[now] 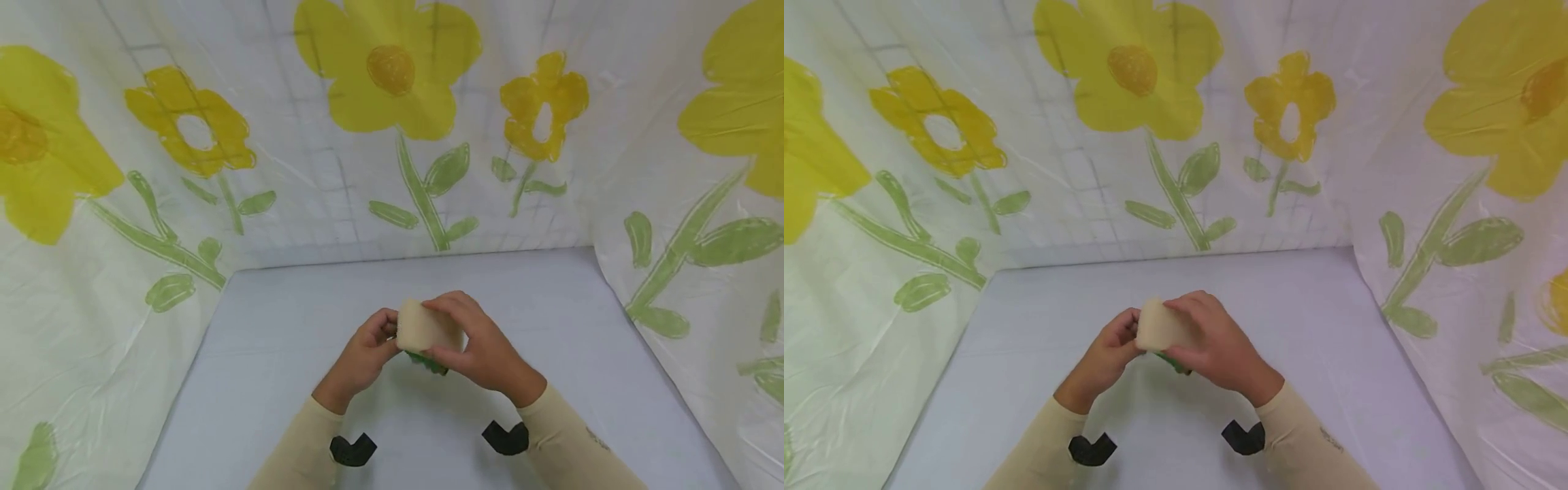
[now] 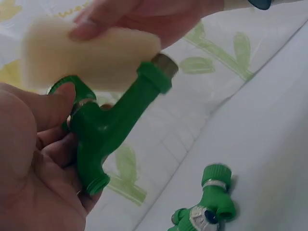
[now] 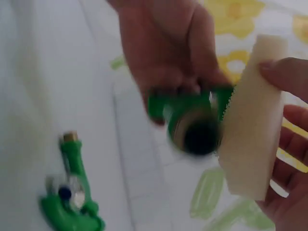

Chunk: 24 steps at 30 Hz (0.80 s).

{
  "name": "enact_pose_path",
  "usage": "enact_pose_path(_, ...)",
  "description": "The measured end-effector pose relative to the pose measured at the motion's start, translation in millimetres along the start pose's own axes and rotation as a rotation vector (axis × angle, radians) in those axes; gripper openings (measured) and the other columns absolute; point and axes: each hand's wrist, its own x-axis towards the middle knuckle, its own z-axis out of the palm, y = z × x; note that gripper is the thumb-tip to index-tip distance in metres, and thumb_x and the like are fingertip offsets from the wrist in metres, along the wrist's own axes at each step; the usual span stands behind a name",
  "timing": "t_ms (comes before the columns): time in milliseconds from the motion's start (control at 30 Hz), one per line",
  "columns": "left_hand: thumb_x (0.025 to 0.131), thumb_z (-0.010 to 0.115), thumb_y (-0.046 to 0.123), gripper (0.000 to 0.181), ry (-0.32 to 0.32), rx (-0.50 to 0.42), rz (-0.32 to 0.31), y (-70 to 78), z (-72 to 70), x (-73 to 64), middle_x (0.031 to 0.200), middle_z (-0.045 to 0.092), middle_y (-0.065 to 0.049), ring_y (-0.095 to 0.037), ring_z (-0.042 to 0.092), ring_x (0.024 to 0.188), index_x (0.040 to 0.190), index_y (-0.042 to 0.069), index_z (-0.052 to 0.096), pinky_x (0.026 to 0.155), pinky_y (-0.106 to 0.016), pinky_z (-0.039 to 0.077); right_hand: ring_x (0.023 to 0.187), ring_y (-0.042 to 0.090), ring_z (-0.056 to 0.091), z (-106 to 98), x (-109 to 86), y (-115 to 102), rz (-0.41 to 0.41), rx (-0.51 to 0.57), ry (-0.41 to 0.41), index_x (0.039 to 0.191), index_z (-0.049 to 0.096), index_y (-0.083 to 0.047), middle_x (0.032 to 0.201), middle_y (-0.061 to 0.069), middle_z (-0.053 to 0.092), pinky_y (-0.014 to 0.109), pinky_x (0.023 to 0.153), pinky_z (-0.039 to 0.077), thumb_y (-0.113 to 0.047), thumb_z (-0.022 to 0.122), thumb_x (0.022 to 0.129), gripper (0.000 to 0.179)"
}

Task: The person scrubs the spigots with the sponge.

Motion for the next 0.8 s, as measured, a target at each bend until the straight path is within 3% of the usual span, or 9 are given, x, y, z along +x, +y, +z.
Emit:
enact_pose_path(133,0.106,0.064,-0.004,0.032,0.042,0.005,-0.026,-0.6,2.7,0.3,0.121,0.067,-0.013,-0.022,0.063,0.109,0.137,-0.007,0.056,0.09,-0.031,0.056,0.129,0.026,0.053,1.9,3.2,-5.9,-0.061,-0.069,-0.043,0.148,0.061,-0.011,0.139,0.004,0.059,0.048,0.097,0.056,-0.014,0.093,0.09,0.067)
enact_pose_path(367,0.107,0.071,0.007,0.041,0.111,0.026,-0.121,1.3,5.6,0.3,0.135,0.069,-0.015,-0.028,0.064,0.124,0.147,-0.003,0.063,0.1,-0.034,0.057,0.121,0.03,0.058,8.8,-0.4,3.2,0.007,-0.256,0.12,0.143,0.062,-0.002,0.132,0.013,0.061,0.051,0.09,0.058,-0.012,0.093,0.088,0.065)
enact_pose_path(600,0.104,0.064,-0.005,0.038,0.211,-0.016,-0.163,0.3,8.9,2.7,0.131,0.07,-0.016,-0.026,0.064,0.115,0.142,-0.006,0.065,0.091,-0.031,0.057,0.122,0.031,0.058,14.6,4.5,-2.8,-0.156,-0.313,0.043,0.145,0.063,-0.004,0.133,0.011,0.061,0.048,0.094,0.059,-0.017,0.097,0.085,0.07)
enact_pose_path(800,0.106,0.073,0.008,0.043,0.206,-0.107,-0.183,-1.6,6.8,1.7,0.131,0.07,-0.016,-0.023,0.067,0.118,0.145,-0.008,0.063,0.095,-0.031,0.058,0.12,0.035,0.057,15.0,2.5,6.6,-0.058,-0.352,0.141,0.142,0.062,0.0,0.131,0.016,0.06,0.052,0.091,0.058,-0.011,0.098,0.083,0.07)
